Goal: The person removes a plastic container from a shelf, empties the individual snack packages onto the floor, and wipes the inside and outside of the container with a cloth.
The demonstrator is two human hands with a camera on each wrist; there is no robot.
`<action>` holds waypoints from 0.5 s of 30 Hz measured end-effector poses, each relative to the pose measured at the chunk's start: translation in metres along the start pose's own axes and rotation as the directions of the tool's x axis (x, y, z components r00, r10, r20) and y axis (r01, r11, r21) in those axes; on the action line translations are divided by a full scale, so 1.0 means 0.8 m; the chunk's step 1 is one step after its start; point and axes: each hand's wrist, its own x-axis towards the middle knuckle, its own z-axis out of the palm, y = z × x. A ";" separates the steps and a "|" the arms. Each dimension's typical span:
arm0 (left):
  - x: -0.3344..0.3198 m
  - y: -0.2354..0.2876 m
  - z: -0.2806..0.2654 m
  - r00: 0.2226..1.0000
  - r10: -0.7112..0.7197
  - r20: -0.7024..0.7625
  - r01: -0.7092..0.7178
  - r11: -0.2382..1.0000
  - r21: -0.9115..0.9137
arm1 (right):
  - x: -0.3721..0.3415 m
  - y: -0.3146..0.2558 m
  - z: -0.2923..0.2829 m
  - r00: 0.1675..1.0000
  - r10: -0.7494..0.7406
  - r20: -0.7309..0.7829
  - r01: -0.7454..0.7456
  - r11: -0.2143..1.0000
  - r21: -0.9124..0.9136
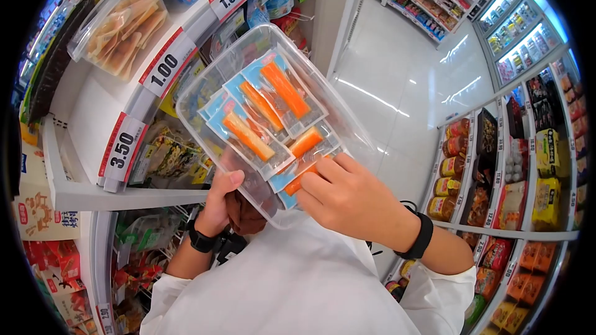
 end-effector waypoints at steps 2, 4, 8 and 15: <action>-0.004 0.000 -0.002 1.000 0.002 0.010 -0.002 1.000 -0.001 | 0.000 -0.007 -0.003 1.000 0.007 0.028 -0.007 1.000 -0.004; -0.008 0.001 -0.002 1.000 -0.013 0.003 0.013 1.000 -0.005 | -0.001 -0.016 -0.007 0.998 0.016 0.064 -0.016 1.000 -0.006; -0.016 -0.008 -0.016 0.999 -0.029 0.017 0.029 0.999 0.028 | -0.004 -0.027 -0.032 0.979 0.199 -0.034 -0.189 0.962 0.196; -0.022 -0.056 -0.027 0.991 -0.128 -0.029 0.126 0.991 -0.040 | -0.075 0.012 0.022 0.573 0.804 0.161 -0.663 0.339 0.667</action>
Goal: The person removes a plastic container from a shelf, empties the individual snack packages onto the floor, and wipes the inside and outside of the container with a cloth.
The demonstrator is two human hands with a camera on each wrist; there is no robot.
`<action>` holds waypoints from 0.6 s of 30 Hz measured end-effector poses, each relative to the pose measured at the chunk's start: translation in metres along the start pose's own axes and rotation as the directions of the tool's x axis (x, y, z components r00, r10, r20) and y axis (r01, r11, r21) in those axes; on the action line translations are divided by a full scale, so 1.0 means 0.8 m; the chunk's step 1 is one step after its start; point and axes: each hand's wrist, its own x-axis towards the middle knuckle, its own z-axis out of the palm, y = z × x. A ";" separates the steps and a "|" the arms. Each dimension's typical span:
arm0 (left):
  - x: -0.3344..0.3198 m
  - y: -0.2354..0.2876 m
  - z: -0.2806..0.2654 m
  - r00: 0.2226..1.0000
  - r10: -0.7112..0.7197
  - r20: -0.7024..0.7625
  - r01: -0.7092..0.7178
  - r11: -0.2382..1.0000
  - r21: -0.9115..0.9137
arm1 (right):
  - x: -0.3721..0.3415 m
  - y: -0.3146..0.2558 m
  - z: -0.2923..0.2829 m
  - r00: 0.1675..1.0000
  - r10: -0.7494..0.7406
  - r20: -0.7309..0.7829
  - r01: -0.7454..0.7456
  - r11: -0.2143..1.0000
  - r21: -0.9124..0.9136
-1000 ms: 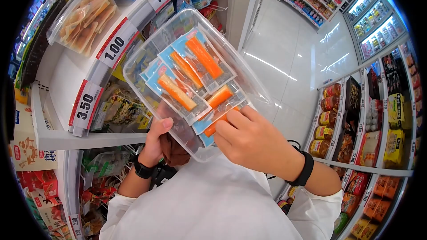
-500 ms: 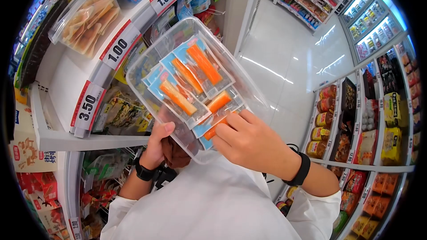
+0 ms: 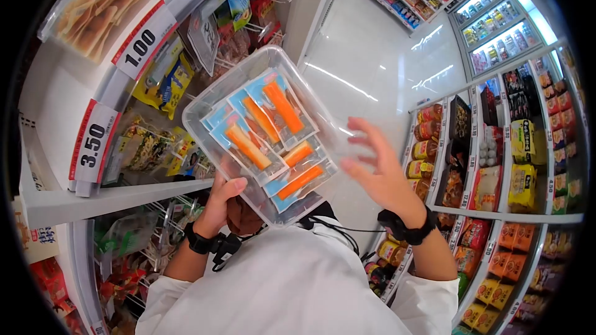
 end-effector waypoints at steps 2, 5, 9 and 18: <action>0.004 -0.019 -0.002 0.999 -0.029 -0.036 0.029 1.000 -0.009 | 0.003 0.034 0.007 0.935 0.273 0.225 -0.314 0.934 0.172; 0.014 -0.059 -0.009 0.992 -0.057 -0.117 0.060 0.998 0.019 | 0.023 0.080 0.022 0.859 0.330 0.391 -0.425 0.885 0.188; 0.042 -0.153 -0.030 0.970 -0.117 -0.215 0.126 0.991 0.032 | 0.050 0.185 0.052 0.723 0.467 0.509 -0.608 0.780 0.148; 0.083 -0.401 -0.139 0.841 -0.294 -0.455 0.261 0.956 -0.136 | 0.002 0.492 0.186 0.627 0.470 0.622 -0.704 0.683 0.193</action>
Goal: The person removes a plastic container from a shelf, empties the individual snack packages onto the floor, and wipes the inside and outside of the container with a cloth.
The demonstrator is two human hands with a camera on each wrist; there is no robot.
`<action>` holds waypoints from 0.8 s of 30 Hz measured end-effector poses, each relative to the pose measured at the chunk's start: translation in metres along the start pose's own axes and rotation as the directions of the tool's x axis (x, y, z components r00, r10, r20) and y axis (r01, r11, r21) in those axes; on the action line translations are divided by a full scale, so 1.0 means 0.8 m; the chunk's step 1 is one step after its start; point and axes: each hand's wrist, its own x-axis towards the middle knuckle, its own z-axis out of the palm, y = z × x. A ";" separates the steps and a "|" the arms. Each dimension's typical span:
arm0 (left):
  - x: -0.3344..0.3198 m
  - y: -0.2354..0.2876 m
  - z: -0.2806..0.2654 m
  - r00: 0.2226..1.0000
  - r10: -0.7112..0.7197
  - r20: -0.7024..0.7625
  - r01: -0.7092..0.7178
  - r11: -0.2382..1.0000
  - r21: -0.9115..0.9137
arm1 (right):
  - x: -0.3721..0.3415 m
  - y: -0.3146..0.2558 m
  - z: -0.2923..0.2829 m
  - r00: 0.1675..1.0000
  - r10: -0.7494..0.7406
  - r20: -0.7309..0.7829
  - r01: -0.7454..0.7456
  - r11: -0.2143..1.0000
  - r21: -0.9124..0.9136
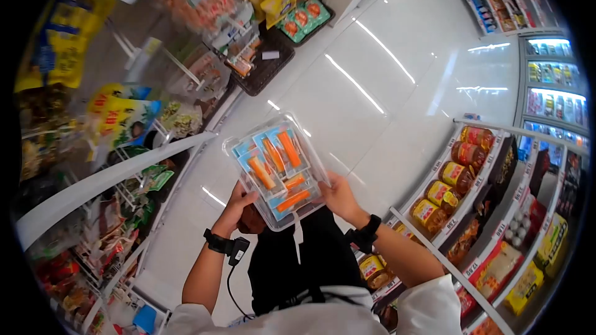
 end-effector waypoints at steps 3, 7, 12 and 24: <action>0.050 -0.067 -0.030 0.992 -0.038 -0.124 0.048 0.996 0.077 | 0.054 0.088 -0.003 0.998 0.058 -0.028 -0.056 0.995 0.087; 0.122 -0.171 -0.095 0.901 -0.104 -0.421 0.103 0.994 -0.024 | 0.157 0.233 -0.018 0.994 0.041 -0.105 -0.039 0.999 0.022; 0.183 -0.262 -0.150 0.874 -0.199 -0.443 0.095 0.965 -0.245 | 0.290 0.359 -0.037 0.993 0.060 -0.099 -0.044 0.986 0.159; 0.314 -0.291 -0.178 0.949 0.001 -0.314 -0.008 1.000 -0.020 | 0.420 0.486 -0.082 0.982 -0.027 -0.186 0.053 0.990 0.134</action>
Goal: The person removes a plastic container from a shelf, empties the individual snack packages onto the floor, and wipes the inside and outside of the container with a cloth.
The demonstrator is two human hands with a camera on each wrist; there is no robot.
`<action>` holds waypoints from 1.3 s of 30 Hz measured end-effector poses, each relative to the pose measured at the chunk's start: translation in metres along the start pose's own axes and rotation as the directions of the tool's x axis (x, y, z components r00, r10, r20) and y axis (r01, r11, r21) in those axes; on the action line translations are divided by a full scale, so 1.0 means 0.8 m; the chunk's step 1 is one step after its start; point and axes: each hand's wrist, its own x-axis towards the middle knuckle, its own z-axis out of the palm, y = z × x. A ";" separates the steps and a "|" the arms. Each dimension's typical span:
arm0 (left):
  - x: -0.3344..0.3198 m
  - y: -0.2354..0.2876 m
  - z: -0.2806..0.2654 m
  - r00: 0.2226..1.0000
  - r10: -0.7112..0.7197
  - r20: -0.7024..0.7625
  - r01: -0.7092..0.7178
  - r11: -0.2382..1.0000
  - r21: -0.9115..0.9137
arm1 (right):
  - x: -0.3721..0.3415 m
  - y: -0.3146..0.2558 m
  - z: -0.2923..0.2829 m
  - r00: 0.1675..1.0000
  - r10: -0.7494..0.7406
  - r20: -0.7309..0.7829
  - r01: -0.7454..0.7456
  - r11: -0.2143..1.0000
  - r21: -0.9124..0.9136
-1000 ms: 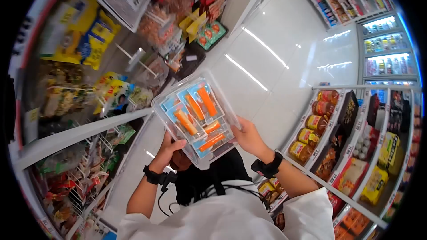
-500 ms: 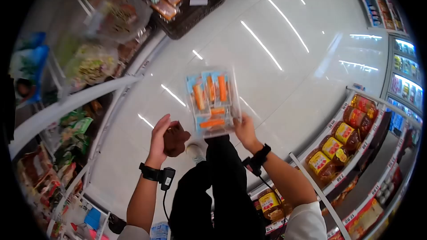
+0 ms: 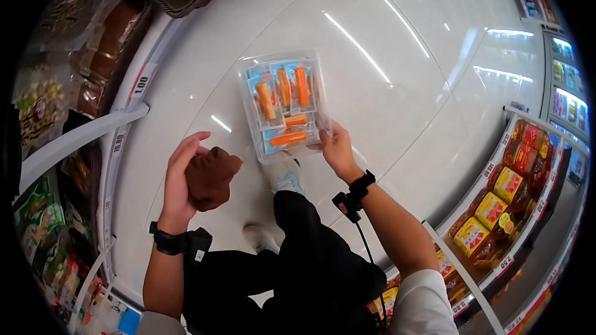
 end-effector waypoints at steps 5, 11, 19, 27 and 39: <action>0.020 -0.028 0.016 1.000 -0.007 0.010 0.008 0.994 -0.105 | 0.010 0.017 -0.022 0.997 -0.067 0.037 0.070 0.994 -0.089; 0.039 -0.069 0.028 0.978 -0.201 0.049 0.205 0.908 -0.367 | 0.018 0.007 -0.038 0.993 -0.071 0.097 0.090 0.975 -0.201; 0.044 -0.106 0.015 0.974 -0.223 0.047 0.220 0.868 -0.446 | 0.018 -0.007 -0.037 0.993 -0.043 0.114 0.076 0.948 -0.308; 0.049 -0.138 -0.012 0.989 -0.135 -0.054 0.100 0.903 -0.418 | -0.003 -0.083 0.005 0.783 -0.604 0.147 0.302 0.162 -0.939; 0.044 -0.163 -0.017 0.986 -0.150 -0.079 0.103 0.901 -0.422 | 0.046 -0.038 0.092 0.724 -0.654 0.219 0.356 0.084 -0.931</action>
